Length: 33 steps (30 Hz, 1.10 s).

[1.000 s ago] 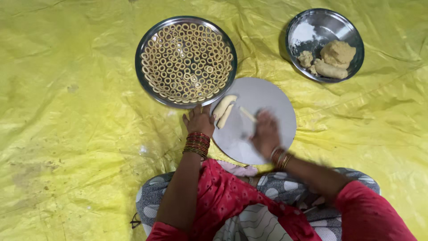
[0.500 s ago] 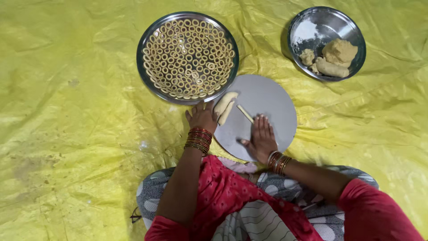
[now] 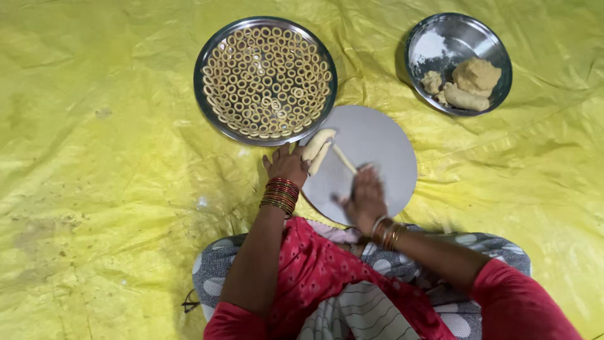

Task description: The person rolls small pieces of dough into thin ropes on a round board, then shapes them into small rings by joining the ends. The finished rings are placed on a large metal tray. The person repeats this process continuously.

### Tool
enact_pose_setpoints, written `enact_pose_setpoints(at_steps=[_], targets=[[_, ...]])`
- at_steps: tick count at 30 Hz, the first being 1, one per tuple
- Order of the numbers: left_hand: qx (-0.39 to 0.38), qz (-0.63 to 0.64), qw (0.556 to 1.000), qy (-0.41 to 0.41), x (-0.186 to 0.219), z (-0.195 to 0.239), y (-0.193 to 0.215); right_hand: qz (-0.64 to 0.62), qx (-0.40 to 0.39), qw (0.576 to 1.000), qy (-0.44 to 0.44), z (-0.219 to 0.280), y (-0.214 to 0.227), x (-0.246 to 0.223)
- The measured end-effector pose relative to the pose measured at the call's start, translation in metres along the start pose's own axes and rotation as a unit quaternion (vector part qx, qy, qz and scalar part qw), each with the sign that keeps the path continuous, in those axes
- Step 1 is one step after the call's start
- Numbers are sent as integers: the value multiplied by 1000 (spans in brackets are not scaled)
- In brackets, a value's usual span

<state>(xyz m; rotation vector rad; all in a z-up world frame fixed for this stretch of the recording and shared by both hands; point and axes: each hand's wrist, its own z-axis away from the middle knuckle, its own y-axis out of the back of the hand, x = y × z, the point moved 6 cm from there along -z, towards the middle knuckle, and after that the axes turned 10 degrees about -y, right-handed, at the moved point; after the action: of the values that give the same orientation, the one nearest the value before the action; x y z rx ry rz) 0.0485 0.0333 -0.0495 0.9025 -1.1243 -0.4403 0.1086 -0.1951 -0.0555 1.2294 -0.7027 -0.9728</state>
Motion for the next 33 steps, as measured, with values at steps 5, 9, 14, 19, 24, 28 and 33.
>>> enact_pose_setpoints(at_steps=[5, 9, 14, 19, 24, 28, 33], targets=[[-19, -3, 1000, 3, -4, 0, 0, 9, -9, 995, -104, -34, 14, 28], [-24, -9, 1000, 8, -6, 0, 3, 9, 160, 969, -187, -84, 60, 78], [-24, -17, 1000, 8, -2, -1, 1, 14, -6, 986, -163, -40, 31, 35], [-42, -10, 999, 14, -2, 0, -1, -2, -115, 993, -14, 15, 16, -19], [-1, -14, 1000, 0, -5, -2, 1, 22, 102, 994, 23, -41, 34, -7], [-20, -11, 999, 23, -8, -6, -2, -65, 113, 991, -37, -76, 3, -7], [-19, 0, 1000, 16, -11, -4, 1, 7, 64, 994, -92, -107, -7, 8]])
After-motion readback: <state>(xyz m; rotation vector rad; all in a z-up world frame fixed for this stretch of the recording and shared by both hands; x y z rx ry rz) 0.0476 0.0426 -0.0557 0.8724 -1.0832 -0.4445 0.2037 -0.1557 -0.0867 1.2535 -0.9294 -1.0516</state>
